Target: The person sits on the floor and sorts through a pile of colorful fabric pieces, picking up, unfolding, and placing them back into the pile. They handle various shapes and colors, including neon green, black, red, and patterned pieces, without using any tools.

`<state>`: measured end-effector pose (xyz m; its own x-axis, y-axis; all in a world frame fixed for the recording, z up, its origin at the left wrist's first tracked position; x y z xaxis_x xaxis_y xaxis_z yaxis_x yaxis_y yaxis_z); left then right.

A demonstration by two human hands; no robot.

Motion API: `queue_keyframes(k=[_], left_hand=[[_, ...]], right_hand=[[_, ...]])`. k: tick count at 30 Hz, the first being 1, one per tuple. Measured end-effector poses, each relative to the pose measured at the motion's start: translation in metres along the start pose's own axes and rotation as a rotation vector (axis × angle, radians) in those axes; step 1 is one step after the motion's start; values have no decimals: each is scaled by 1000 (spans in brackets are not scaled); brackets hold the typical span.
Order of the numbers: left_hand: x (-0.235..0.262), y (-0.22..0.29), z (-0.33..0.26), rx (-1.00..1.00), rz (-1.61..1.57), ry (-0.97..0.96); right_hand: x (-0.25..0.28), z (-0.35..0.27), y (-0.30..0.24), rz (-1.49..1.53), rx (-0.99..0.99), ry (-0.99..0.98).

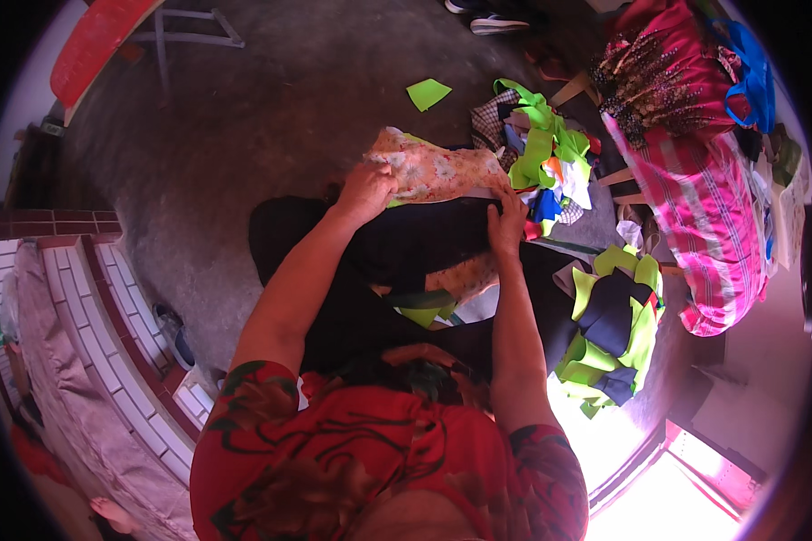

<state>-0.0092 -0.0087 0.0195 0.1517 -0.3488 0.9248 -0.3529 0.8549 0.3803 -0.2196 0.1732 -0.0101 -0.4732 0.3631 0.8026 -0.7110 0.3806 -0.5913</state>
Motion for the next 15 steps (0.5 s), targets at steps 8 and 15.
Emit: queue_keyframes(k=[8, 15], left_hand=[[13, -1, 0, -23, -84, 60], [19, -2, -12, -16, -49, 57]], right_hand=[[-7, -1, 5, -115, 12, -85], [-4, 1, -1, -155, 11, -120]])
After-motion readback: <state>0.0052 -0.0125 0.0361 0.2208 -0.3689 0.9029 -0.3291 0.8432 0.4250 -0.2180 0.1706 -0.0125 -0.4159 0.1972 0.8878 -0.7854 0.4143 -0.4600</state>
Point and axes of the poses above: each hand's wrist, its own z-axis towards the middle knuckle, its own x-axis out of the back of the hand, y = z × x, the point moved 6 cm from there along z, towards the middle knuckle, and after that the axes turned 12 degrees about -y, right-handed, at the moved point
